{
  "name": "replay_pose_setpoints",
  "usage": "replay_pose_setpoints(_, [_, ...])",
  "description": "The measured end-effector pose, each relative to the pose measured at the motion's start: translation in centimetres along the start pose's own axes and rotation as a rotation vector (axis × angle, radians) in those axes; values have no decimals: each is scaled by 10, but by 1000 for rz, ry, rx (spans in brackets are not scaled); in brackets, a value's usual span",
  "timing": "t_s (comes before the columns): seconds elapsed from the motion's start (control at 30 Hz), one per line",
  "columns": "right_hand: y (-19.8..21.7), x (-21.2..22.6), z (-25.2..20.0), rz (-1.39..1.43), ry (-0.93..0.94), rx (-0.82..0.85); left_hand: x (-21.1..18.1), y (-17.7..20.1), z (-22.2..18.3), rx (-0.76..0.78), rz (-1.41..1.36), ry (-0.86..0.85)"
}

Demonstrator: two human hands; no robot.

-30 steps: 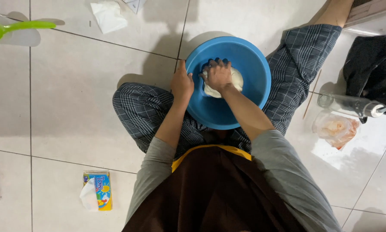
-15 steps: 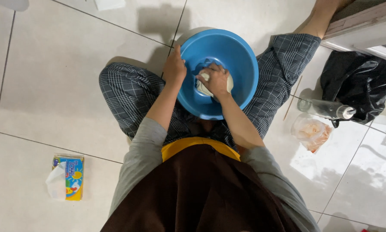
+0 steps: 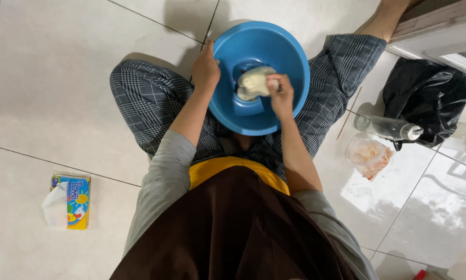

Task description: A person sitting on the floor is kneading a ball of dough in a blue plastic bowl using their hands.

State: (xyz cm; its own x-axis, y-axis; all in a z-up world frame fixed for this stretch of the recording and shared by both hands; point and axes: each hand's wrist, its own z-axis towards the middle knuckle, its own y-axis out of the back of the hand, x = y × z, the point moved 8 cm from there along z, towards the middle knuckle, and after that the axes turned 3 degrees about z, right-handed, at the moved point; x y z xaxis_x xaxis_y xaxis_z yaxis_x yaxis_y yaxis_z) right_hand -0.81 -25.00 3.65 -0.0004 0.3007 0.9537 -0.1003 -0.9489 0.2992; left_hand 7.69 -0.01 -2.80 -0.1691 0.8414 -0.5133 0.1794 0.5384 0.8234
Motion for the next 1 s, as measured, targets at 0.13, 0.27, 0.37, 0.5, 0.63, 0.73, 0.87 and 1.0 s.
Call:
replay_pose_setpoints(0.13, [8, 16, -3, -184, -90, 128, -1, -4, 0, 42, 19, 7])
replay_pose_setpoints(0.27, [8, 39, 15, -810, 37, 226, -4, 0, 2, 13, 18, -8])
replay_pose_setpoints(0.37, [-11, 56, 35, -814, 185, 129, -3, -2, 4, 13, 23, -27])
replay_pose_setpoints(0.5, [-75, -20, 34, -832, -114, 538, -7, 5, 2, 26, 19, -43])
replay_pose_setpoints(0.63, [-97, -13, 14, -969, -45, 699, -4, 0, 4, 32, 90, -44])
replay_pose_setpoints(0.73, [-107, -18, 7, -1058, 16, 764, -7, 3, 4, 43, 71, -59])
replay_pose_setpoints(0.87, [-118, -21, 29, -1079, 148, 557, -4, 1, 3, 68, 36, -61])
replay_pose_setpoints(1.0, [-128, -31, 61, -1065, 46, 537, -6, 5, 3, 71, 8, -49])
